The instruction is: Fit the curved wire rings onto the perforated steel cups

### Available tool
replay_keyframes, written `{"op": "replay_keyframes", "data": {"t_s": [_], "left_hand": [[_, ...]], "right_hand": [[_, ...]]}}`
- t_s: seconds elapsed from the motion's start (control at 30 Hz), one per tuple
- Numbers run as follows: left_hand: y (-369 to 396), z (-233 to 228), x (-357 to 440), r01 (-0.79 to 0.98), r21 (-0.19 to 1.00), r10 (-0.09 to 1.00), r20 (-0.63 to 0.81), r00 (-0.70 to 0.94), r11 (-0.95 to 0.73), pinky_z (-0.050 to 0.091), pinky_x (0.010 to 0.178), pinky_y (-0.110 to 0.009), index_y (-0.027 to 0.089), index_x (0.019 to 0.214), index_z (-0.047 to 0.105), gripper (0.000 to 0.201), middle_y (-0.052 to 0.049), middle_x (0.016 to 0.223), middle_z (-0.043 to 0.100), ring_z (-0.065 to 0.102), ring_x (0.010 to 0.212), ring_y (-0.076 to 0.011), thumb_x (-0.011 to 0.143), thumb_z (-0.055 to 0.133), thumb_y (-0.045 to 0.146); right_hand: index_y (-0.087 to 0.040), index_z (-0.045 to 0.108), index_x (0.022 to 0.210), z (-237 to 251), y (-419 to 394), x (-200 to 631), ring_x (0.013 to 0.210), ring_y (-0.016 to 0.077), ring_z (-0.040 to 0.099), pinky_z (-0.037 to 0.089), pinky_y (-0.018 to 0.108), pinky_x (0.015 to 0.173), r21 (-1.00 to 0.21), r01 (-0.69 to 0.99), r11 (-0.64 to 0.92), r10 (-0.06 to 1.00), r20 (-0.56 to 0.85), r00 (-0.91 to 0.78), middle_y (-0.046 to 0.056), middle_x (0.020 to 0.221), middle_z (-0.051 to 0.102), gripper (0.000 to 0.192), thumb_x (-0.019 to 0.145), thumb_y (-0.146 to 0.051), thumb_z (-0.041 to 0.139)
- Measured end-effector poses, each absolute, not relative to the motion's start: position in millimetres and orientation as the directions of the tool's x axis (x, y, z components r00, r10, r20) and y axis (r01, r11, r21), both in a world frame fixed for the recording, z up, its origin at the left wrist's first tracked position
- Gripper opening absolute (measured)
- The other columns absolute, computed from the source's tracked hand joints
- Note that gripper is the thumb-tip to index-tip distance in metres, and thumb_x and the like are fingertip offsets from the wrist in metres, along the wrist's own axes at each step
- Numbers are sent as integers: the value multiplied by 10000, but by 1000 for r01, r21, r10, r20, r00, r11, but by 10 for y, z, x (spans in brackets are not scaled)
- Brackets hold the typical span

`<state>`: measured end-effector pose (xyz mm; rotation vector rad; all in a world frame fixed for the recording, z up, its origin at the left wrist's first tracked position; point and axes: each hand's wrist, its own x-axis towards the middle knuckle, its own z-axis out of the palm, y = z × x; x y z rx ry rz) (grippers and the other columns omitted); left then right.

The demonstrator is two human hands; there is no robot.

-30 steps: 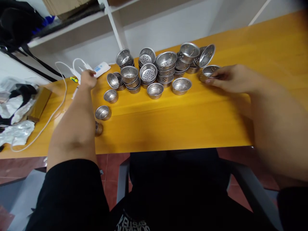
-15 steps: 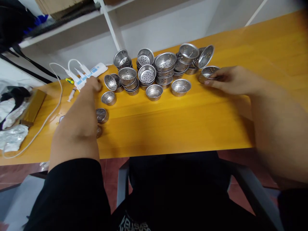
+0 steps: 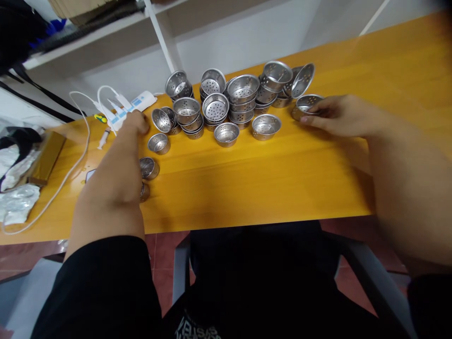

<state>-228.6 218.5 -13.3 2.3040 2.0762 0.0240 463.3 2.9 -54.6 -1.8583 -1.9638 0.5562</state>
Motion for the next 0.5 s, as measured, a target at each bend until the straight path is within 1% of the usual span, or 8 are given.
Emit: {"op": "replay_keyframes", "data": {"t_s": [0.07,0.1,0.2,0.27,0.33,0.4,0.43,0.5], "left_hand": [[2076,-66,-2220,1000,-27,999,-41,-6,5,536,1269,-364,63,1494,859,537,-10,1126,740,303,975,-170,986,796,227],[2009,-27,-2183,998,-48,998,-45,-32,30,534,1283,-341,90,1544,851,568,1,1137,762,351,995,-168,988,787,185],[1802,97,-2090,998,-43,998,-44,-44,43,563,1274,-305,138,1613,826,636,31,1201,845,540,1085,-160,980,770,102],[1686,174,-2052,999,-26,998,-52,-44,43,587,1258,-305,132,1561,845,605,30,1236,895,639,1131,-165,964,772,71],[1596,237,-2022,999,8,997,-56,-51,52,596,1241,-298,124,1448,886,480,8,1243,929,701,1162,-175,983,771,88],[1530,278,-1994,996,49,996,-48,-72,74,613,1193,-308,107,1338,915,355,-41,1251,945,728,1159,-190,1022,756,135],[1503,290,-1982,994,66,996,-36,-87,90,620,1174,-320,91,1310,919,330,-68,1265,947,731,1147,-195,1043,735,153],[1460,300,-1967,989,93,993,12,-118,116,620,1194,-333,61,1347,897,353,-88,1322,935,710,1136,-180,1082,682,151]], "right_hand": [[-245,885,1267,-558,40,4642,983,291,750,602,467,946,-520,853,41,999,-4,-50,116,1145,868,811,996,-1000,765],[-252,888,1277,-563,47,4644,997,293,756,609,471,960,-516,856,36,999,-12,-50,112,1161,869,753,1021,-951,771],[-258,899,1291,-576,70,4649,1009,303,761,611,484,968,-516,856,37,998,-25,-57,110,1183,880,628,1043,-822,778],[-244,900,1287,-586,84,4652,1011,308,762,610,488,980,-531,846,48,998,-16,-67,121,1183,888,620,1022,-793,784],[-231,898,1278,-593,90,4650,1018,312,764,610,486,998,-541,839,60,997,-5,-74,130,1189,894,645,1000,-802,788],[-221,898,1282,-594,87,4643,1026,316,763,613,478,1014,-552,831,67,997,0,-80,136,1201,897,665,990,-810,793],[-218,898,1289,-593,83,4638,1027,317,761,614,474,1022,-554,829,73,996,4,-85,137,1206,896,671,991,-810,795],[-214,901,1294,-589,75,4628,1026,318,760,614,471,1029,-557,827,77,996,6,-89,138,1203,892,668,994,-801,794]]}}
